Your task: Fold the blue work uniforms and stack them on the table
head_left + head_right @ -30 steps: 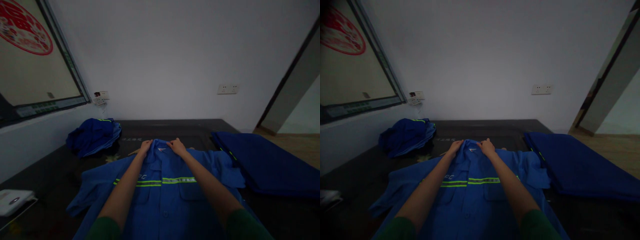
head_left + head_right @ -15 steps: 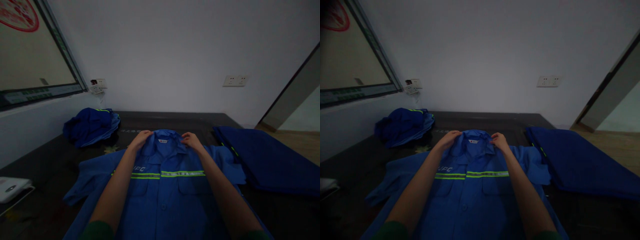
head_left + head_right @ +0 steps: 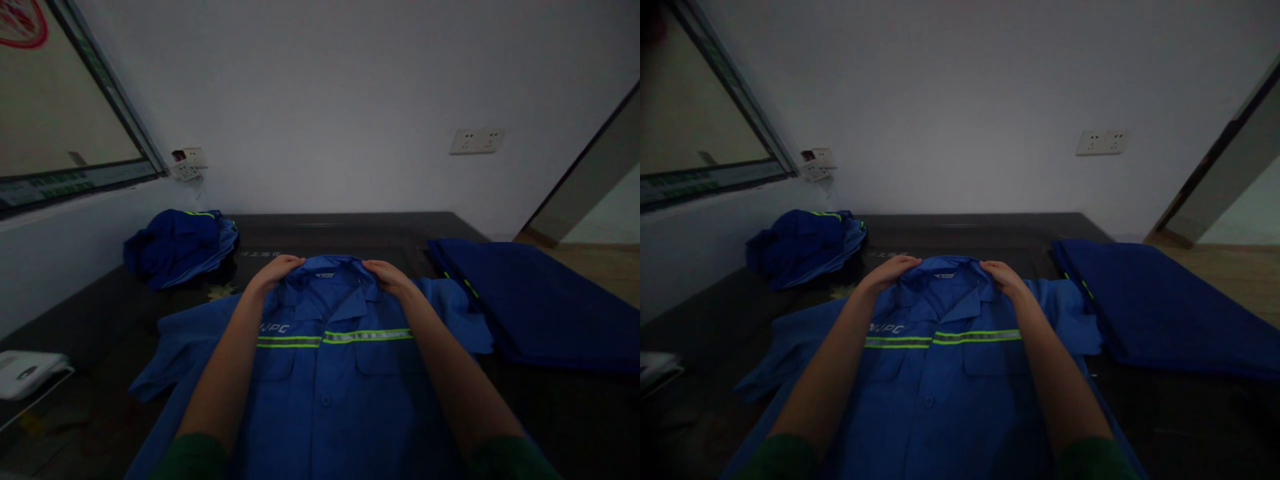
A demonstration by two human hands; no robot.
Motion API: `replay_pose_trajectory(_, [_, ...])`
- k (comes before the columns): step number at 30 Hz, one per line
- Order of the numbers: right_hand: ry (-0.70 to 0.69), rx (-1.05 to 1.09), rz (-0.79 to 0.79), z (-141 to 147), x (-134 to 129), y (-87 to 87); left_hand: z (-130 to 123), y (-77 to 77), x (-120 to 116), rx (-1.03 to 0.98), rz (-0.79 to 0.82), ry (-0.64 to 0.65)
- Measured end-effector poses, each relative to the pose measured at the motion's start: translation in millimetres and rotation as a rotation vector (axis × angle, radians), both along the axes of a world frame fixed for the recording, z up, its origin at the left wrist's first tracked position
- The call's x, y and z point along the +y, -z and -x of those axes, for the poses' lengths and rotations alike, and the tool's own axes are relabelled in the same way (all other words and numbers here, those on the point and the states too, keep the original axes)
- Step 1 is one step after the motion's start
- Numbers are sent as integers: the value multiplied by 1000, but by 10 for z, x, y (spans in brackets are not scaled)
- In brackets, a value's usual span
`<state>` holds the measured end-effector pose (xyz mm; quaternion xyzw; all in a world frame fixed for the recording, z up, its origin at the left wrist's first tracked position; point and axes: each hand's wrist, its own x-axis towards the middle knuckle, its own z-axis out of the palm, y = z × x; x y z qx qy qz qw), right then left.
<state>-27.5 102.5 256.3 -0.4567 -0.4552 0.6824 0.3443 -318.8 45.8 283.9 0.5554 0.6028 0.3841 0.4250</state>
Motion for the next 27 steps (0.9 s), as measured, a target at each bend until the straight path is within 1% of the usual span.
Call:
replay_pose_trajectory(4, [19,-29,40,-6,19,-1,22,0,10,64,-10,-26])
replay_pose_trajectory(9, [58,-69,37,-35,36,11,44,3,18,15,-44,-58])
replay_pose_trajectory(11, [65,-91,30,-42,34,27,58,10,25,31,-54,-70])
replay_pose_trajectory(17, [69,-216,-63,-59,55,102,88,35,46,177,-93,-94])
replay_pose_trajectory(20, [81,-251,-99,-77,81,121,80,26,20,222,-129,-54])
replay_pose_trajectory(22, [91,-317,-206,-73,93,114,63,14,1,314,-146,5])
replay_pose_trajectory(24, [87,-451,-411,-36,85,86,36,8,-3,470,-183,45])
replay_pose_trajectory(26, [66,-646,-638,38,42,39,8,8,10,641,-241,22])
replay_pose_trajectory(27, [54,-751,-719,84,7,9,-3,9,19,716,-267,-8])
